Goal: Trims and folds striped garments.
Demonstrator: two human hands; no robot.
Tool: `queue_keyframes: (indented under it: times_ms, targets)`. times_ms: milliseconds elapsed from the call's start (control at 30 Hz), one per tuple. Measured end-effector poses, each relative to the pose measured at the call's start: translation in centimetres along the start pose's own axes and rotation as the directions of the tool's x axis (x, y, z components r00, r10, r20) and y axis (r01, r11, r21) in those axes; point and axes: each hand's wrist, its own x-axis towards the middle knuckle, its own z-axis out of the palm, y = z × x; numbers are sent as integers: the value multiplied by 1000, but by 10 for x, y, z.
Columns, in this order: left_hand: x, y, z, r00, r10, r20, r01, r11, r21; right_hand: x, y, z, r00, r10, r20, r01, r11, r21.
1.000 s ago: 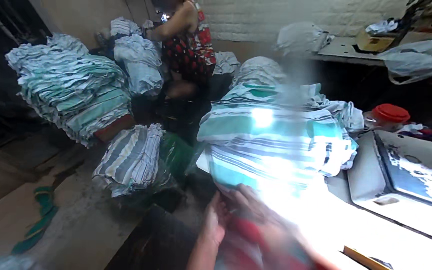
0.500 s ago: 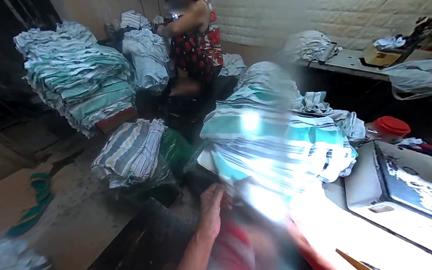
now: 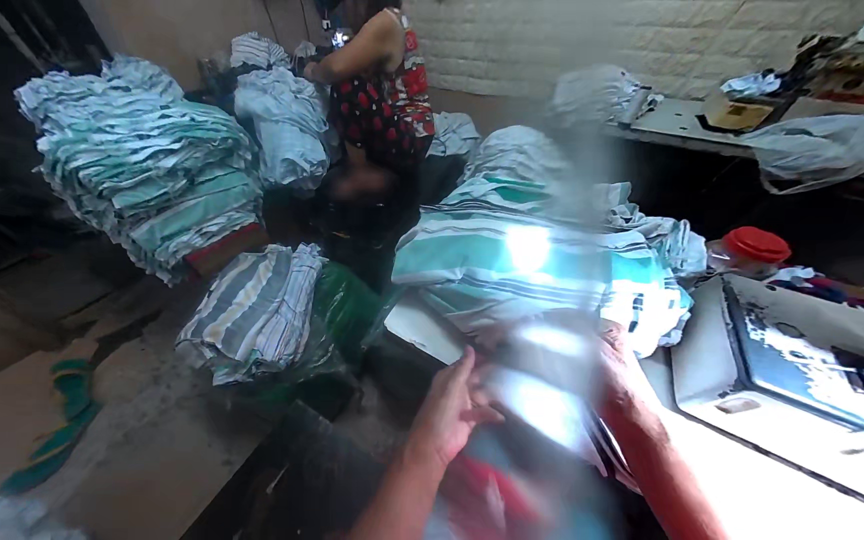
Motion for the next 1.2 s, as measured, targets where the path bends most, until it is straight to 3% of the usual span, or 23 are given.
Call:
queue_keyframes:
  times_ms: [67, 100, 200, 267, 333, 367, 400, 433, 533, 633, 733, 800, 867, 967, 1133, 1200]
  targets:
    - [8, 3, 9, 1000, 14, -26, -17, 992, -123, -5, -4, 5, 999, -7, 52, 7, 1000, 7]
    - [12, 6, 12, 992, 53, -111, -75, 975, -210, -7, -5, 6, 996, -34, 87, 35, 999, -14]
    - [30, 20, 11, 855, 228, -466, -379, 888, -260, -13, -2, 2, 975, -137, 177, 159, 980, -119]
    - [26, 30, -7, 725, 445, -526, -577, 809, -110, -16, 1, -6, 948, -211, 240, 261, 944, -203]
    - [14, 36, -35, 515, 717, -469, -738, 650, 182, -18, 3, -16, 879, -259, 401, 397, 863, -313]
    - [6, 38, -51, 419, 807, -417, -757, 564, 330, -19, 3, -18, 838, -246, 486, 443, 827, -345]
    - [-2, 39, -66, 365, 844, -394, -733, 521, 437, -20, 6, -18, 813, -200, 548, 457, 801, -386]
    - [-10, 36, -79, 362, 832, -420, -676, 544, 496, -23, 10, -15, 805, -148, 575, 449, 785, -426]
    - [-27, 9, -101, 450, 699, -555, -445, 715, 539, -24, 22, -4, 856, -48, 516, 322, 829, -458]
    - [-30, -25, -92, 498, 697, -516, -363, 708, 605, -26, 13, 6, 916, -130, 379, 306, 838, -452]
    - [-22, -45, -67, 464, 784, -413, -342, 589, 732, -29, -6, 17, 952, -135, 275, 241, 886, -396]
    - [-10, -41, -52, 418, 854, -309, -307, 453, 837, -25, -10, 22, 940, -184, 288, 289, 877, -384]
    - [5, -31, -36, 399, 896, -195, -243, 308, 920, -21, -9, 26, 908, -277, 315, 398, 806, -439]
    - [28, -5, -24, 445, 886, -129, -73, 179, 981, -21, -12, 24, 823, -469, 320, 568, 663, -488]
    - [34, 42, -77, 399, 908, -124, 18, 127, 992, -15, -18, -22, 747, -626, 225, 602, 492, -628]
    - [28, 36, -98, 336, 941, 35, -26, -28, 999, -15, -2, -39, 771, -599, 218, 553, 457, -697]
